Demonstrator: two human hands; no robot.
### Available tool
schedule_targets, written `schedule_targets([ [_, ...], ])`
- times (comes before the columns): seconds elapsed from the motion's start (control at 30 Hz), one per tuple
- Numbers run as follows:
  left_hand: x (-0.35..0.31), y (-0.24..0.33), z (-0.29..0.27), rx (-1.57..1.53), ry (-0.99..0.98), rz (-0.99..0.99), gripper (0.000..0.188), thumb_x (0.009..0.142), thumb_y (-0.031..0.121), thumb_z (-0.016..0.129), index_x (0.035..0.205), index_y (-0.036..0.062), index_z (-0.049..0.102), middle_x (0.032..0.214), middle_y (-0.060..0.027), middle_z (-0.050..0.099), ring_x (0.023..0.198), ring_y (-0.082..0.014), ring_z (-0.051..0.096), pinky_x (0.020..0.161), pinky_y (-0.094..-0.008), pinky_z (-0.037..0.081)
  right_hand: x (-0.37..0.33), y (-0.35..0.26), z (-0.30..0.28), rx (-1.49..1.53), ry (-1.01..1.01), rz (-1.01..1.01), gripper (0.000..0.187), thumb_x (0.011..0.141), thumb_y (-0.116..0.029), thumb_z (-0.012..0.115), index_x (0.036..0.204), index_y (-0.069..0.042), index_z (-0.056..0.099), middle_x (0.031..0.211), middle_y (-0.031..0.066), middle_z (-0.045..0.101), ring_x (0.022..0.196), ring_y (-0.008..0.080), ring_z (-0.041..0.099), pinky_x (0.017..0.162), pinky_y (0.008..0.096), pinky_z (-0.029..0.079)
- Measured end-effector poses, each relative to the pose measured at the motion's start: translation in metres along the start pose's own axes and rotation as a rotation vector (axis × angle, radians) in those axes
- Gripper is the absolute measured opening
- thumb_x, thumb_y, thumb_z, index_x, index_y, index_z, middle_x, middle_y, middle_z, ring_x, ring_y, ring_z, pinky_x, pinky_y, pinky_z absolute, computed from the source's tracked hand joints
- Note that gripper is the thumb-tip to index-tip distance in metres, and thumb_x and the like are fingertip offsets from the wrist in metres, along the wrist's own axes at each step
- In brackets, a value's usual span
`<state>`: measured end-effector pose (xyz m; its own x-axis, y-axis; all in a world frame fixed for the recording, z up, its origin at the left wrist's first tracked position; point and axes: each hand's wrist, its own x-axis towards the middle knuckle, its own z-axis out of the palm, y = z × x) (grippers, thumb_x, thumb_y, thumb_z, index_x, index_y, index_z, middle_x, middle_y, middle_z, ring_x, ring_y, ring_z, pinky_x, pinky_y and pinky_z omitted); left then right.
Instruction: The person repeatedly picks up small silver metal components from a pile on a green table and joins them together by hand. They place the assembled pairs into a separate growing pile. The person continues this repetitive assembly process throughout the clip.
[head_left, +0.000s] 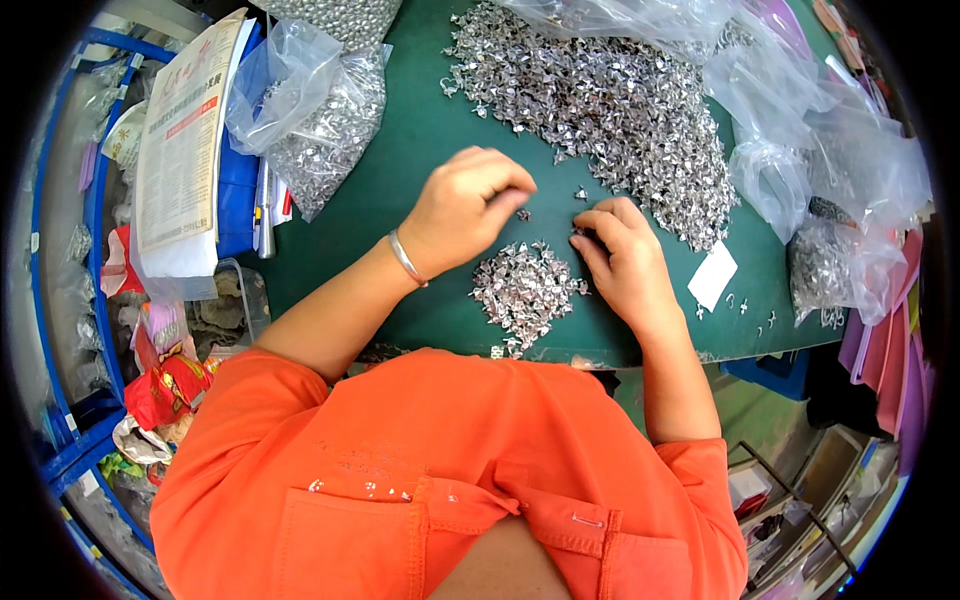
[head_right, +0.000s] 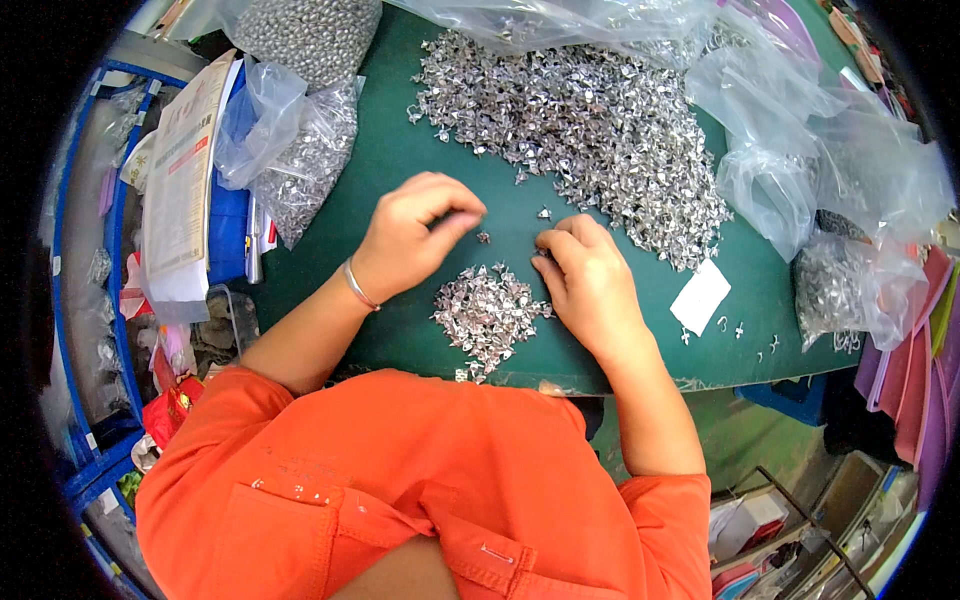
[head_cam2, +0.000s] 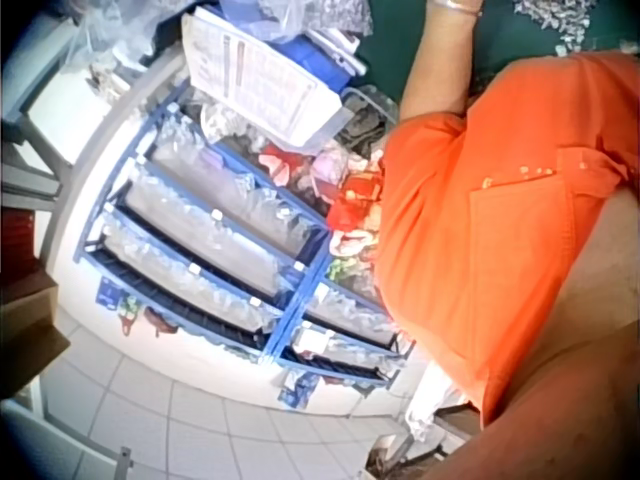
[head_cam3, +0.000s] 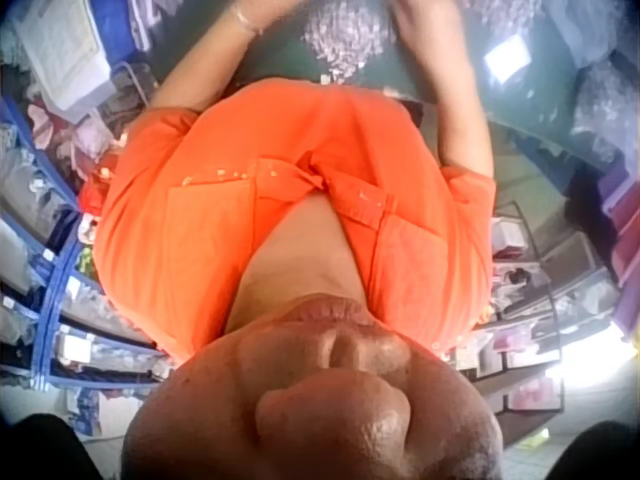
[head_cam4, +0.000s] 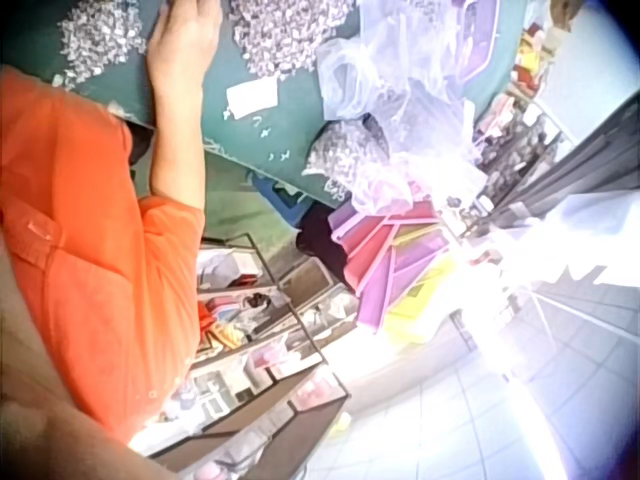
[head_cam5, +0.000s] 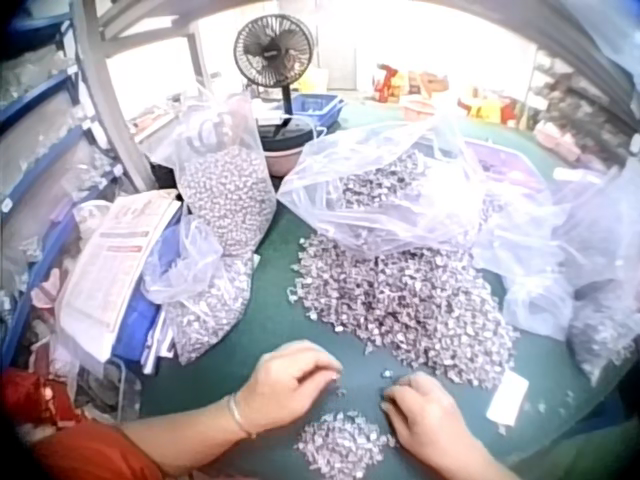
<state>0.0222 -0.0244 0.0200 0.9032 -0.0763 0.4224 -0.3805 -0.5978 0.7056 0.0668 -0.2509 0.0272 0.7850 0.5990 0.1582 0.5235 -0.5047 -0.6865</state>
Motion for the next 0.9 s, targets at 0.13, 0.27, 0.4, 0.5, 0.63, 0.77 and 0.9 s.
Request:
schedule_targets([
  [0.13,-0.001,0.01,-0.001,-0.329,0.011,-0.437,0.014,0.093,0.006,0.064,0.106,-0.0002,0.064,0.097,-0.0061,0.068,0.08,-0.0109,0.065,0.069,-0.0227,0.052,0.002,0.001,0.005,0.028,0.061,-0.04,0.011,0.08,-0.001,0.071,0.09,-0.002,0.066,0.086,0.0119,0.063,0.077,0.0307,0.064,0.069,0.0376,0.052],
  [0.27,-0.005,0.025,0.004,-0.966,-0.287,-0.812,0.03,0.101,0.018,0.056,0.122,-0.0019,0.056,0.106,-0.0085,0.066,0.089,-0.0137,0.067,0.07,-0.0249,0.056,0.01,-0.018,0.013,0.312,0.106,-0.141,0.011,0.078,0.001,0.072,0.087,-0.002,0.066,0.085,0.0104,0.065,0.072,0.024,0.064,0.063,0.0339,0.052],
  [0.4,-0.001,0.027,-0.019,-1.004,-0.172,-0.863,0.025,0.099,0.011,0.055,0.119,-0.0027,0.06,0.098,-0.009,0.068,0.077,-0.0111,0.065,0.062,-0.0222,0.054,0.019,-0.018,0.001,0.271,0.134,-0.118,0.009,0.084,0.0,0.068,0.092,-0.002,0.066,0.089,0.0122,0.066,0.078,0.0264,0.065,0.071,0.0346,0.053],
  [0.5,0.013,0.007,-0.072,-0.661,0.243,-0.46,0.019,0.097,0.007,0.055,0.112,-0.0007,0.064,0.095,-0.0103,0.069,0.073,-0.0111,0.064,0.061,-0.0233,0.052,0.02,0.008,-0.012,0.06,0.271,0.003,0.009,0.084,0.002,0.065,0.093,-0.001,0.066,0.089,0.0136,0.066,0.08,0.0294,0.066,0.072,0.0349,0.053],
  [0.63,0.034,-0.026,-0.154,0.282,0.823,-0.294,0.02,0.095,0.008,0.055,0.109,0.0002,0.068,0.097,-0.0124,0.072,0.08,-0.0156,0.067,0.072,-0.0271,0.053,0.018,0.018,-0.005,-0.002,0.253,-0.057,0.011,0.084,0.003,0.063,0.094,-0.001,0.065,0.091,0.0159,0.065,0.082,0.0349,0.065,0.074,0.0397,0.053],
  [0.77,0.019,-0.051,-0.173,0.618,0.384,-0.479,0.023,0.092,0.015,0.06,0.108,0.0013,0.069,0.101,-0.0161,0.072,0.092,-0.0293,0.069,0.083,-0.0358,0.052,0.025,0.012,0.016,-0.221,0.168,-0.193,0.01,0.084,-0.001,0.064,0.094,-0.003,0.067,0.094,0.0124,0.064,0.089,0.0319,0.062,0.077,0.0405,0.052],
  [0.9,0.027,-0.021,-0.119,0.707,0.717,-0.017,0.013,0.085,0.008,0.066,0.097,0.0047,0.07,0.094,-0.0117,0.069,0.085,-0.0288,0.065,0.082,-0.038,0.051,0.019,0.019,0.015,-0.169,0.067,-0.236,0.01,0.082,-0.001,0.066,0.091,-0.003,0.066,0.094,0.0102,0.063,0.09,0.0298,0.061,0.077,0.04,0.052],
])
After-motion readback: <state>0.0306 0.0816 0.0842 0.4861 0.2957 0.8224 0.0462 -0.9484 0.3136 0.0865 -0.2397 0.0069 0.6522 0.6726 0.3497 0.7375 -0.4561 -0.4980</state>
